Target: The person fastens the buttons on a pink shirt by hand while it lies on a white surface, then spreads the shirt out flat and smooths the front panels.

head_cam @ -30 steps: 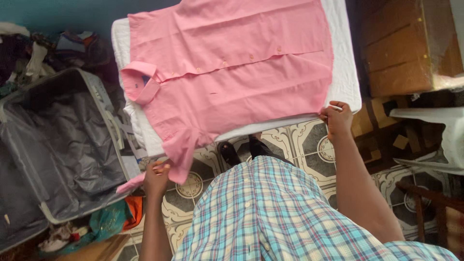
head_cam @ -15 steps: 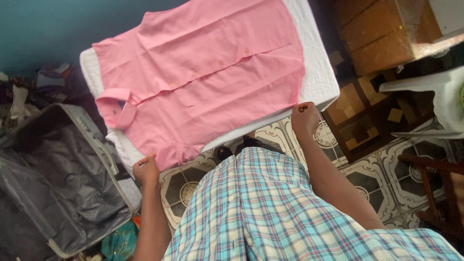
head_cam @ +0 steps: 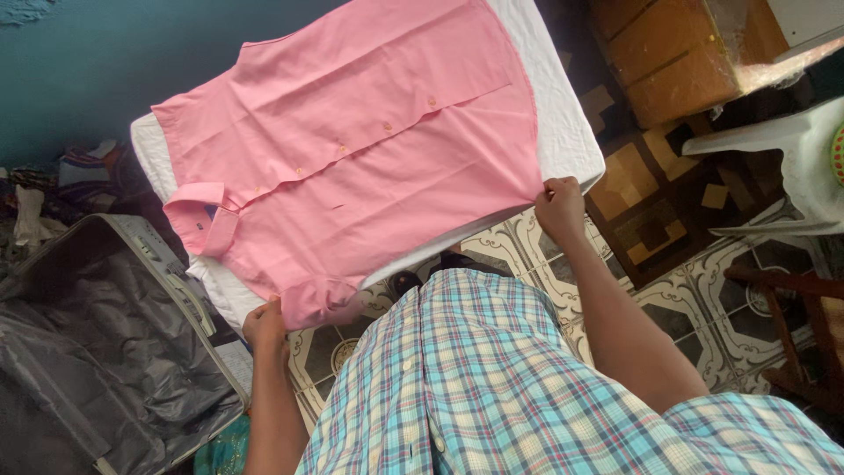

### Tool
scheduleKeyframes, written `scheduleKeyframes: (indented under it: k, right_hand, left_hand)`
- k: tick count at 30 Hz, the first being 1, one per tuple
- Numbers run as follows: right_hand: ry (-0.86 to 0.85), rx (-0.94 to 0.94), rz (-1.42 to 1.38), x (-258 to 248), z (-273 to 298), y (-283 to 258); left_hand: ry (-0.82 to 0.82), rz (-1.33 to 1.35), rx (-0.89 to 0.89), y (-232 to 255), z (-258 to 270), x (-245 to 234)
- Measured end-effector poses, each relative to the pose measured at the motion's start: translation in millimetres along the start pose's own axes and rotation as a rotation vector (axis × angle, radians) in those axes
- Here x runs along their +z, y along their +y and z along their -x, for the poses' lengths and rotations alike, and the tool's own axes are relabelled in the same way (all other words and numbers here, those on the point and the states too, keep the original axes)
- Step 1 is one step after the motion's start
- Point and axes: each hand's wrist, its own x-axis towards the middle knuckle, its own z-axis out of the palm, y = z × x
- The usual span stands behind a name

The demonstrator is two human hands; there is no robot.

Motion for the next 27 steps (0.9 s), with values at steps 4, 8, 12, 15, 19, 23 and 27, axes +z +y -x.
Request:
scheduleKeyframes:
  k: [4,8,12,15,19,23,27]
  right_hand:
    - [-0.271,0.381,0.224,-15,-18,-1]
    - [-0.200,0.456,0.199,-23,-26,-12]
    - [0.011,0.253,0.025,-19,-45,-31]
    - [0.112,0.091,-0.068,-18,-78,-50]
    - [-0.038,0.163,0.010,-23,-123,-82]
    - [-0.216,0.312,0.136,-22,-162,-94]
    - [-0.439,0.361,0.085,-10,-178,-86]
  left_hand:
    - [0.083,-0.028,-0.033,3,2,-8]
    - [0.153,-0.141,-0.045,5,15,-17]
    - [0.261,-0.529,0.155,25,33,-13]
    - [0.222,-0.611,0.330,65,66,1]
    - [-0.125,-0.516,0.505,108,103,57]
    - [-0.224,-0.781,0.791,115,124,105]
    - [-0.154,-0.925,0.757,112,148,122]
